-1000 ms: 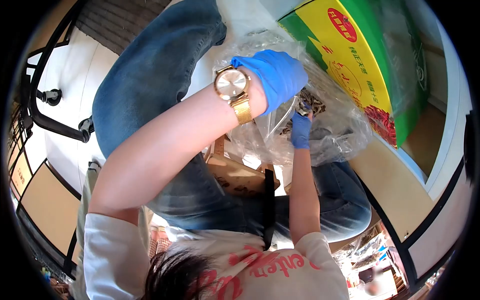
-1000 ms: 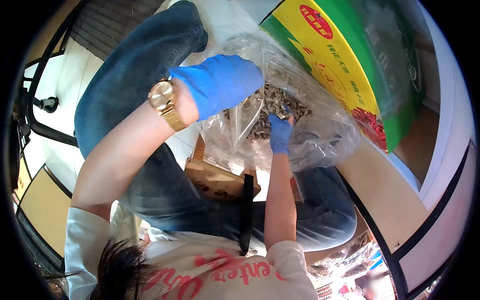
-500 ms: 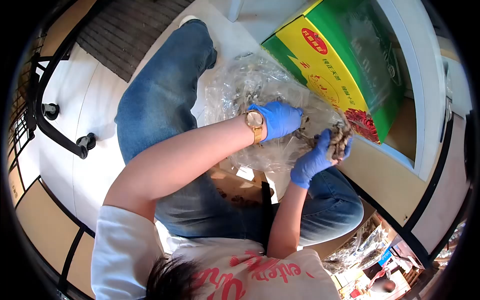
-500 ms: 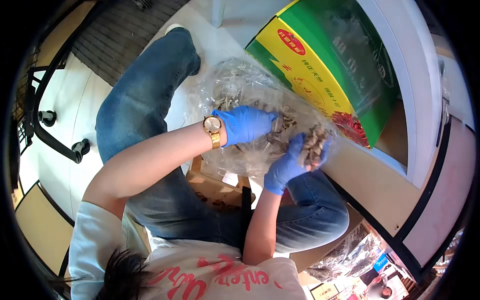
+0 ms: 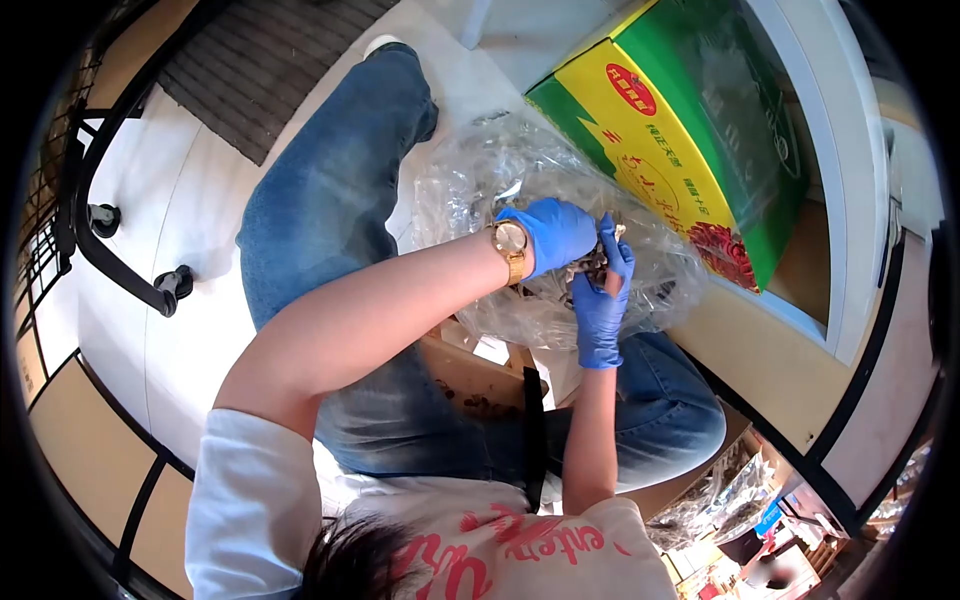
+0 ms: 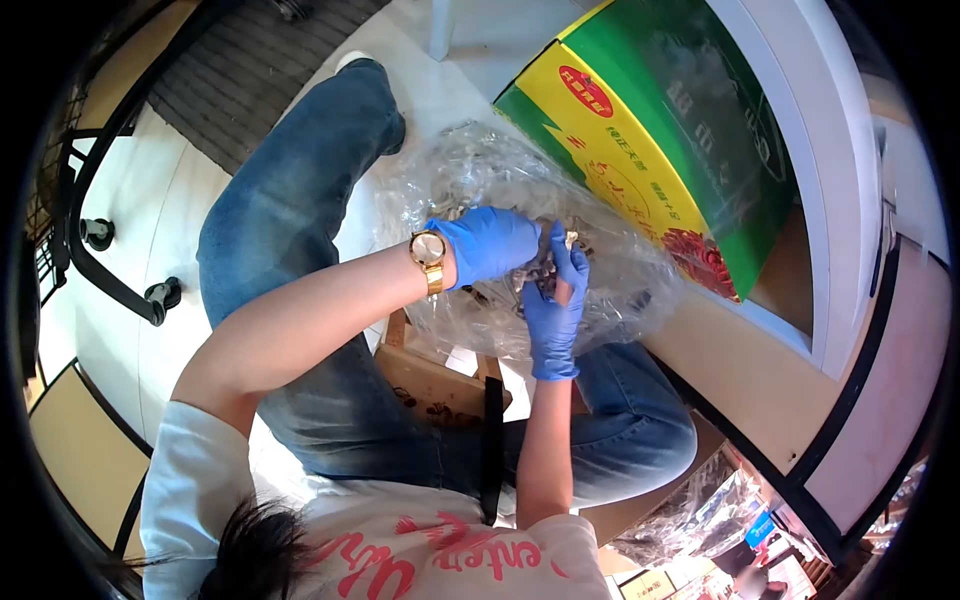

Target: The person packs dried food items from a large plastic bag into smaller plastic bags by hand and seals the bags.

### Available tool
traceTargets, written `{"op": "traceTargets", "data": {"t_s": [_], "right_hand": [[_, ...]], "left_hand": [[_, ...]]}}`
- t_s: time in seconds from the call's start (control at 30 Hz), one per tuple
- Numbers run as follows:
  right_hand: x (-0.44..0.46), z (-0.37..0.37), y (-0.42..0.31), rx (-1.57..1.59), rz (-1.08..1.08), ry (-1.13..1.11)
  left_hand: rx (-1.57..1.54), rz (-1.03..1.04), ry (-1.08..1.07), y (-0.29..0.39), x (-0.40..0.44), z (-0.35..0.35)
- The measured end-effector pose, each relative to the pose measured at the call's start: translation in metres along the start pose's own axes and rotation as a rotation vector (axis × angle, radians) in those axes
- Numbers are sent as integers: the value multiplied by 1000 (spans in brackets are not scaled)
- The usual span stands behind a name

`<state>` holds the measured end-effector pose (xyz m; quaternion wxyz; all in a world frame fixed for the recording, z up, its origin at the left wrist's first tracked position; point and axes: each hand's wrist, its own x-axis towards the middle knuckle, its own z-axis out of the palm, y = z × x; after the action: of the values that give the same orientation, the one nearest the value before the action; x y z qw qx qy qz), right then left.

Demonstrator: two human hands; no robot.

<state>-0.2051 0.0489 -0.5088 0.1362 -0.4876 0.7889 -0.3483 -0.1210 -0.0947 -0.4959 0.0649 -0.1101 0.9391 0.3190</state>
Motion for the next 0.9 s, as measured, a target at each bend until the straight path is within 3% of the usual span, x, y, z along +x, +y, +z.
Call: {"op": "traceTargets", "data": {"t_s": [0.07, 0.13, 0.2, 0.27, 0.4, 0.47, 0.53, 0.67, 0.77, 0.9], "right_hand": [[8, -19, -12, 0, -4, -81], [11, -26, -19, -61, -89, -158], [14, -29, -11, -139, -125, -250], [19, -33, -16, -74, -2, -365], [25, -47, -35, -88, -81, -284], [33, -57, -43, -45, -105, -372], [33, -68, -45, -57, -111, -436], [35, -81, -49, -45, -95, -487], [33, -82, -47, 143, 4, -439], [26, -82, -36, 61, -67, -429]], "left_hand": [[1, -30, 2, 3, 2, -8], [-265, -135, 34, -1, 3, -15], [-263, -28, 120, -2, 0, -12], [-292, -129, 92, -2, -4, -13], [-340, -119, 99, 1, 7, -4], [-40, 10, 12, -4, 1, -10], [62, 43, 32, -4, -4, -18], [82, 25, 105, -6, -6, -21], [108, 42, 134, -5, -5, -13], [189, 81, 149, -8, -6, -9]]}}
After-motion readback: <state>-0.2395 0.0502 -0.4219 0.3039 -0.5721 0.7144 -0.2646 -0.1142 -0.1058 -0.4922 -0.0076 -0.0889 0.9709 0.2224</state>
